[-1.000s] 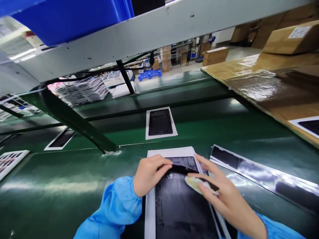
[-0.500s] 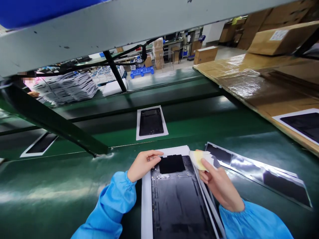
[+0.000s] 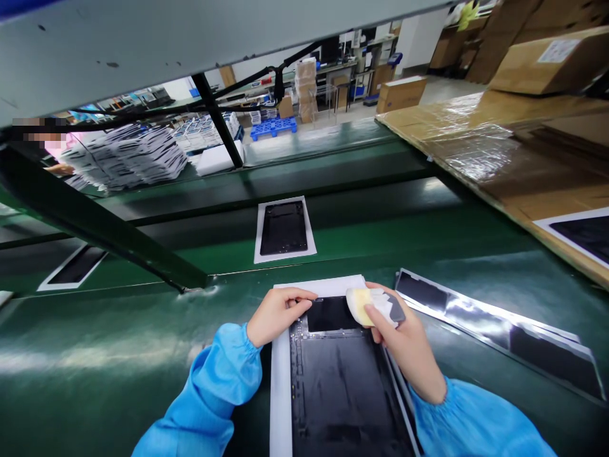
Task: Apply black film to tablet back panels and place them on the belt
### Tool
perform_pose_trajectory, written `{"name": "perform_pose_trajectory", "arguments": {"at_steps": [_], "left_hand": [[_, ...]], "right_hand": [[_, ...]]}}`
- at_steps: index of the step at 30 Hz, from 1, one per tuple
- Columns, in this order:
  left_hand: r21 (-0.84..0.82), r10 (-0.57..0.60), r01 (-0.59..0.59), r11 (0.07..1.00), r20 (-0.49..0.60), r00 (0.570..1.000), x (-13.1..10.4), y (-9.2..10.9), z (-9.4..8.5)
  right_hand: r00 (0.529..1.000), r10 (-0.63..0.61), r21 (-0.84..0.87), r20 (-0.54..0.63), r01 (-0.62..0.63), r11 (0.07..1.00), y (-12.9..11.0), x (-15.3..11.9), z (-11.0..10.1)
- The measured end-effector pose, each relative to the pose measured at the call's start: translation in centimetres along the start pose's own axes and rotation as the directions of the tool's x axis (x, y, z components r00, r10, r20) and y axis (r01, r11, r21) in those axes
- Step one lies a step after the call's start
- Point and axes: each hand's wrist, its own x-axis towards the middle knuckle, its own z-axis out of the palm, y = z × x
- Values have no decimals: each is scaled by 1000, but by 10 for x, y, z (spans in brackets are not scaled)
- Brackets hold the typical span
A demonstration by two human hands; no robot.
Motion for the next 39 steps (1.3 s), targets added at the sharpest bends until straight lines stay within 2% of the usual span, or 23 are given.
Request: {"name": "perform_pose_trajectory", "arguments": {"at_steps": [3,6,11,18,39], "left_hand": [[20,8,-8,1000,-8,1000,0,3,2],[35,9,-9,999,-6,1000,0,4,2],[46,10,-10,999,-3,1000,0,5,3],[70,-6,6,998,0,1000,1,5,5],[149,34,-30,988,-24,999,-1,5,6]], "right_hand": [[1000,-21,-18,-16,21,1000,0,-2,1],[994,-104,-69,-31,102,992,4,-5,1],[987,-161,-174,21,163,971,11,-8,1],[952,-306,-288,11,296,911,12,-6,1],[932,-357,-376,68,355,856,14,-10,2]]}}
